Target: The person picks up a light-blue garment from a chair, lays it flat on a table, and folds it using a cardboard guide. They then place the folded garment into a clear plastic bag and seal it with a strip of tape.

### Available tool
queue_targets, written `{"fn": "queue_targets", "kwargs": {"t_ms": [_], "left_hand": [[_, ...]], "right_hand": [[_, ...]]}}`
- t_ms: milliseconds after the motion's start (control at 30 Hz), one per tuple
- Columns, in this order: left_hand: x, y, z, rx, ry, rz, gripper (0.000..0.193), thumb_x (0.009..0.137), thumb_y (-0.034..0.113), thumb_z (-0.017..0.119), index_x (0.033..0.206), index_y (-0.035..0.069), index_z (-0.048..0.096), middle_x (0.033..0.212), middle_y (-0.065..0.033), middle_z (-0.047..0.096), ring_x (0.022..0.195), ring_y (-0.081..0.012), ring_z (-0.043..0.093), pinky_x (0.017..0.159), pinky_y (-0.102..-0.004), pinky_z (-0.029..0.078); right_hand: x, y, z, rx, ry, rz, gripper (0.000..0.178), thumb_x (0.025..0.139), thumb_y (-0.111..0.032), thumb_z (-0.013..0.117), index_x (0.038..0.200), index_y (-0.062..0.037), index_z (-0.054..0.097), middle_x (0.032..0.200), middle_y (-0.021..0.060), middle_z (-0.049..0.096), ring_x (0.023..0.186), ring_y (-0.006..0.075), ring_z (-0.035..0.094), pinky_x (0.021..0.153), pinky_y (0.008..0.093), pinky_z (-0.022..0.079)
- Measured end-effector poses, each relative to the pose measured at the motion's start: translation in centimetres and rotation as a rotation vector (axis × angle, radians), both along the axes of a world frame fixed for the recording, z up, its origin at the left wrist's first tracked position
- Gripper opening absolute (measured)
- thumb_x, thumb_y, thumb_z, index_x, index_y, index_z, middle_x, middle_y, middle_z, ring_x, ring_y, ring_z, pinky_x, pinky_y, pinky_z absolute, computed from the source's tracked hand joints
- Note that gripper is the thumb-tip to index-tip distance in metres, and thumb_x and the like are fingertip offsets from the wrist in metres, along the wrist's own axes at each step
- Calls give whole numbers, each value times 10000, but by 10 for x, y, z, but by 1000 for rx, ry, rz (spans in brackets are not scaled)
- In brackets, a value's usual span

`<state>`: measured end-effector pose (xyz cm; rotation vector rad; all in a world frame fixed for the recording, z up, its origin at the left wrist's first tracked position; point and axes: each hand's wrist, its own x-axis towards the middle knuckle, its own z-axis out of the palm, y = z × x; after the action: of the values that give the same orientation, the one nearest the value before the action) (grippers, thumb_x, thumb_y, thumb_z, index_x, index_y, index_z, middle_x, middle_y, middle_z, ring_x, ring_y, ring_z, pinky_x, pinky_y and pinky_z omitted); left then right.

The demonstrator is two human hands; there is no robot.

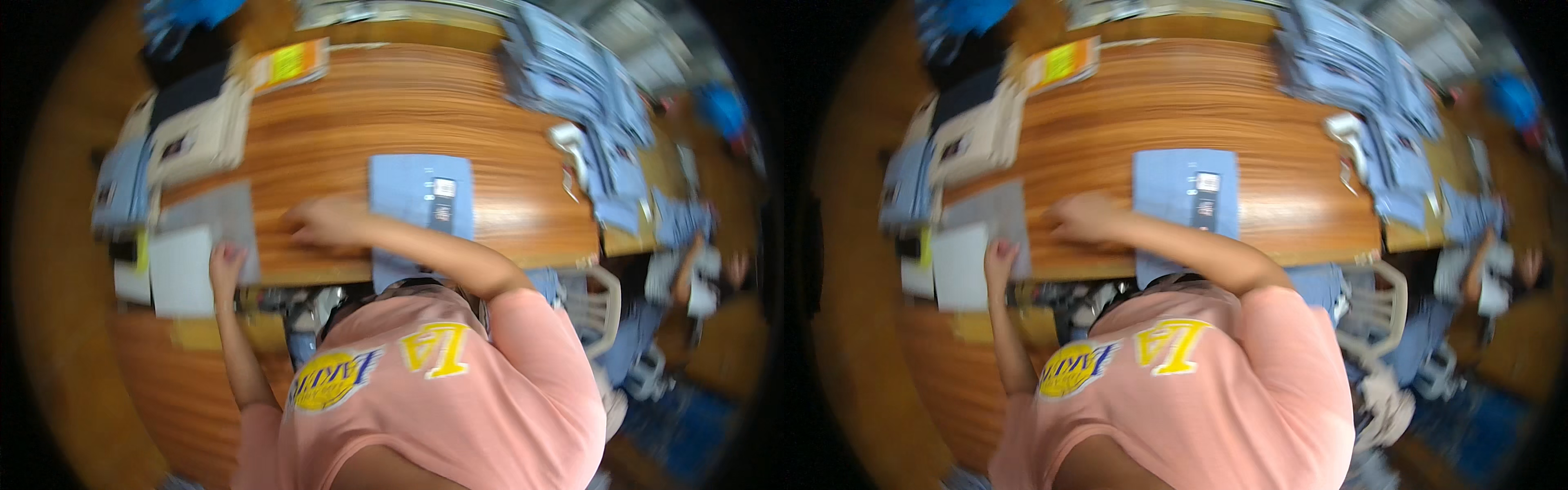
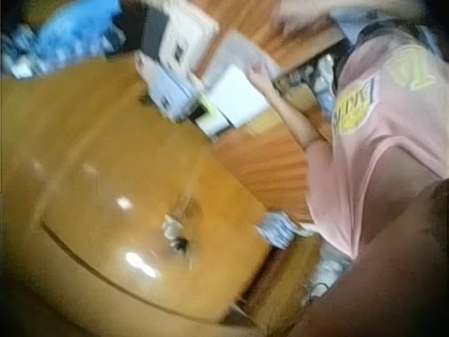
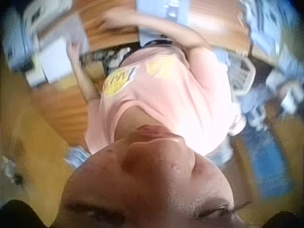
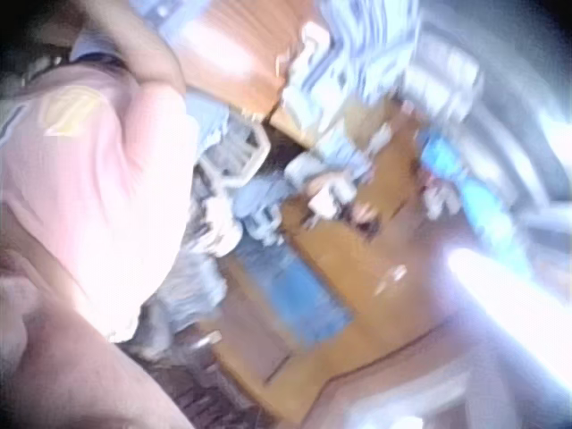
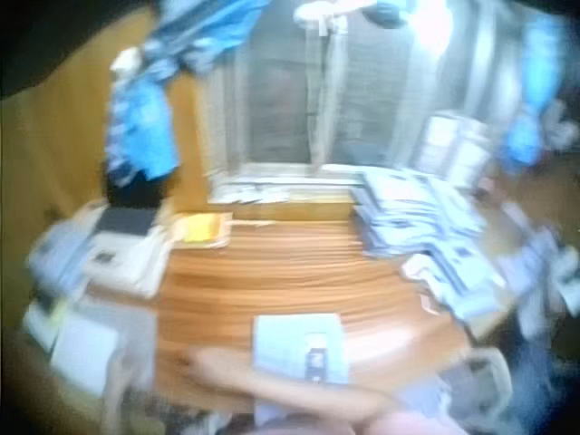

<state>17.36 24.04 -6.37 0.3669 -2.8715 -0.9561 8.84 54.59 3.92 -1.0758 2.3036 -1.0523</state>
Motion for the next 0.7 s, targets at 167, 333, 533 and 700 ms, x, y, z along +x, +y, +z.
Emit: {"fn": "queue_targets", "kwargs": {"t_ms": [167,333,533,700], "left_hand": [[11,-10,-38,4,73,-24,114,811,78,579,807,-16,517,803,-103,488,703,-211,505,654,-314,436],[17,-44,-59,351,173,230,179,882,139,485,926,-32,516,907,-97,514,808,-190,496,757,-312,423],[16,-23,165,-121,1030,138,333,963,228,296,913,-25,506,885,-115,546,765,-218,514,718,-335,428],[10,-20,210,657,608,185,391,903,383,385,1091,46,448,1095,-84,508,818,-171,504,698,-279,402]], "right_hand": [[8,-118,-84,-33,212,148,297,684,-235,614,919,-54,626,957,185,538,937,348,516,779,422,446],[17,-167,-127,-150,354,124,438,701,-267,628,1092,-93,536,1047,142,505,1021,315,477,870,439,391],[3,-171,-147,41,456,221,776,657,-305,687,1307,-80,328,1116,149,501,1098,304,453,929,519,322],[-45,-209,-34,-245,308,-56,948,655,-294,696,1376,-56,127,1175,171,464,1053,363,484,858,480,391]]}}
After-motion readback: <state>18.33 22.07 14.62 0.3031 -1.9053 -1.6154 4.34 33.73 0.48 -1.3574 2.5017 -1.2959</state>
